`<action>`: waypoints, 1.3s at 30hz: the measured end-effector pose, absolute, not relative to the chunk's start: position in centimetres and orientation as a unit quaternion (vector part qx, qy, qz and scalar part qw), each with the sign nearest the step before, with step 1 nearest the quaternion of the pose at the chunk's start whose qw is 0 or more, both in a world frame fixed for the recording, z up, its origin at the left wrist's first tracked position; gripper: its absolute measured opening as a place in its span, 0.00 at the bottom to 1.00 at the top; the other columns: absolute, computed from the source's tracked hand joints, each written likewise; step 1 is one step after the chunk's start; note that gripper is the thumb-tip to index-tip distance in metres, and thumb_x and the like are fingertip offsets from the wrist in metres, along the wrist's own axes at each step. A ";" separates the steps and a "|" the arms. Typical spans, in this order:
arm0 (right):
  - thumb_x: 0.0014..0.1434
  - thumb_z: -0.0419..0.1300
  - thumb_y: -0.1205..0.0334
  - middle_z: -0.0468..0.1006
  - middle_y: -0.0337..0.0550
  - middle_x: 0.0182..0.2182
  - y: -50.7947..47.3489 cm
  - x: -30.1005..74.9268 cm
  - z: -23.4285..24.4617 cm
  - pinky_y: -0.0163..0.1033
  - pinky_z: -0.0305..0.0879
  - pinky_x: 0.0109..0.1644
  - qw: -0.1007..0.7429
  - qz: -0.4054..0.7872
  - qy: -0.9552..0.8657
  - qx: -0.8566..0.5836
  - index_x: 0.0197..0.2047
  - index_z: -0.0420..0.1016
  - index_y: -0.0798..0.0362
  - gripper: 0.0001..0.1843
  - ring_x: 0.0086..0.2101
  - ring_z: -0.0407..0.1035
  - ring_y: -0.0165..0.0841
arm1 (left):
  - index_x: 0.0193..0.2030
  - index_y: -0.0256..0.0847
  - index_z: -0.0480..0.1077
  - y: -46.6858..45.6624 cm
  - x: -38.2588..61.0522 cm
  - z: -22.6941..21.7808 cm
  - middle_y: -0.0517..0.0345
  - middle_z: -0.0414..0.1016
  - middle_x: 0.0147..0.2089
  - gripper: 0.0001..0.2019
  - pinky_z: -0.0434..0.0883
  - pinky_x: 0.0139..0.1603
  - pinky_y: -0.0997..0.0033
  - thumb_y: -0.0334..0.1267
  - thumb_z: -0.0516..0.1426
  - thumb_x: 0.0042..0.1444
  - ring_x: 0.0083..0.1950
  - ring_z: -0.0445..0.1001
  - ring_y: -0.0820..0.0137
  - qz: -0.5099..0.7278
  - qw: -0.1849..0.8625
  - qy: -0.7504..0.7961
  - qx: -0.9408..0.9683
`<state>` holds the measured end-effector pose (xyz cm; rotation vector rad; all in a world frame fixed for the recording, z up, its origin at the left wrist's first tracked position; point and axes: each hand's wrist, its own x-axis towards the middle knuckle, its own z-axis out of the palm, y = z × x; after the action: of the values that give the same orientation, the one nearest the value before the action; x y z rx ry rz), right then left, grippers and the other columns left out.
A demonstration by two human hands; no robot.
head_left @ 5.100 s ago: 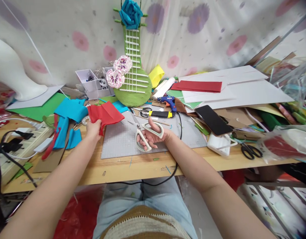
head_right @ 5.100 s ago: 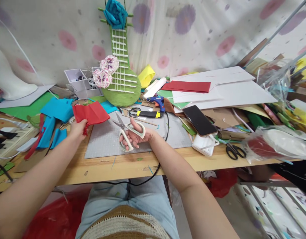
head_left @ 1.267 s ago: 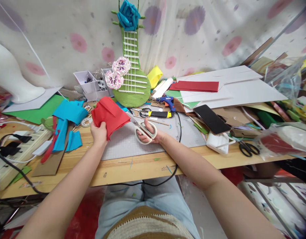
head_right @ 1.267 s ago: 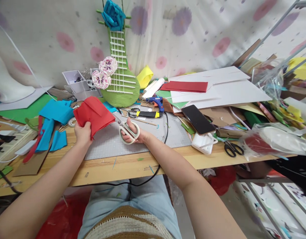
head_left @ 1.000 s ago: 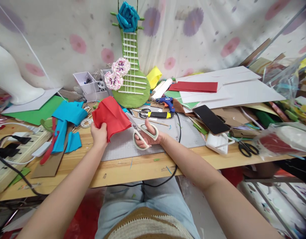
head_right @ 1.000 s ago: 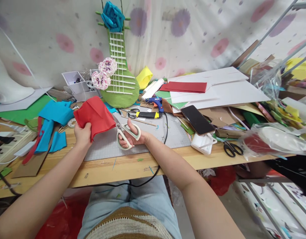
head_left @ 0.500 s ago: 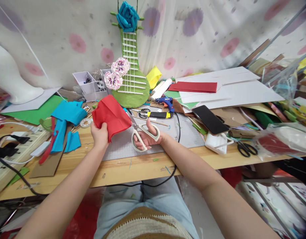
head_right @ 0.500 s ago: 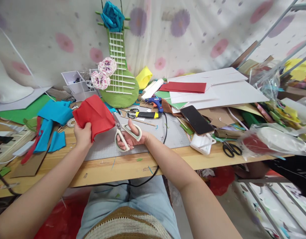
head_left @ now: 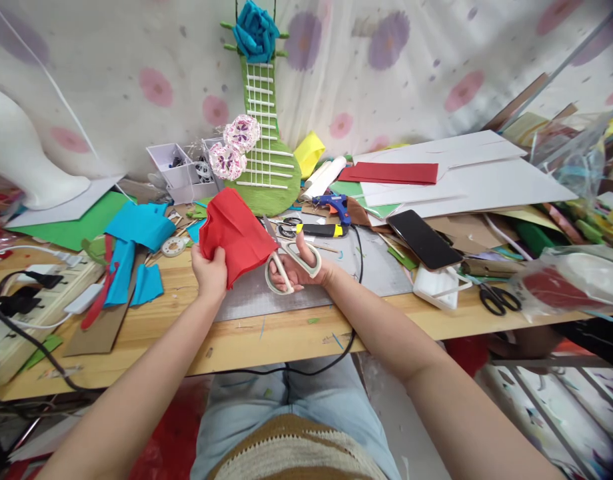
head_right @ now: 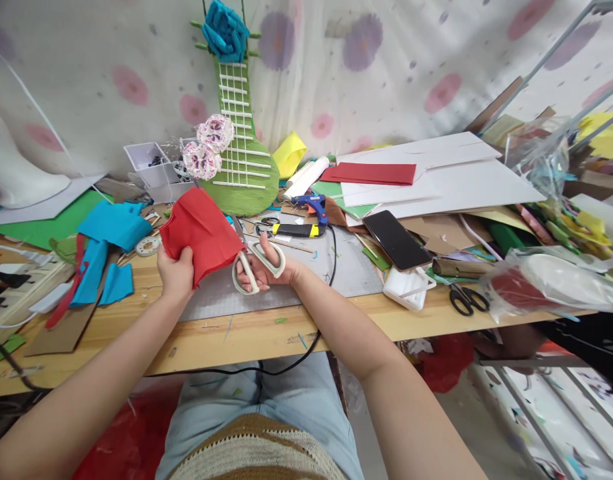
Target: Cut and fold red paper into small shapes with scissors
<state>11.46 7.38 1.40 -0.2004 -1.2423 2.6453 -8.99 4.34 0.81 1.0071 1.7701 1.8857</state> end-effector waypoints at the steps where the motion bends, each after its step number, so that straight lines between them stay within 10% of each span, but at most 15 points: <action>1: 0.47 0.27 0.22 0.66 0.43 0.21 7.3 11.4 1.4 0.29 0.51 0.12 0.117 0.895 -0.424 -0.077 0.34 0.62 0.56 0.46 0.22 0.65 0.32 | 0.38 0.40 0.63 4.4 -9.0 0.8 0.57 0.72 0.37 0.11 0.70 0.45 0.69 0.29 0.55 0.45 0.38 0.72 0.70 0.667 0.182 0.630 0.355; 19: 0.51 0.23 0.27 0.56 0.32 0.11 8.3 10.8 -0.3 0.27 0.44 0.11 0.181 0.875 -0.422 -0.154 0.26 0.59 0.55 0.42 0.10 0.48 0.23 | 0.39 0.38 0.65 4.8 -9.5 0.8 0.56 0.73 0.39 0.14 0.70 0.42 0.72 0.29 0.55 0.42 0.36 0.72 0.72 0.697 0.211 0.602 0.328; 39: 0.46 0.28 0.21 0.62 0.37 0.16 7.6 11.5 1.2 0.29 0.44 0.12 0.119 0.881 -0.442 -0.123 0.30 0.59 0.53 0.43 0.16 0.58 0.29 | 0.35 0.40 0.65 3.5 -11.0 -0.3 0.58 0.71 0.35 0.11 0.70 0.46 0.64 0.35 0.58 0.43 0.36 0.71 0.68 0.625 0.216 0.630 0.408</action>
<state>11.48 7.58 1.20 -0.3587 -1.2928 2.5746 -10.95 3.53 -0.33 1.1301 1.7450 1.7308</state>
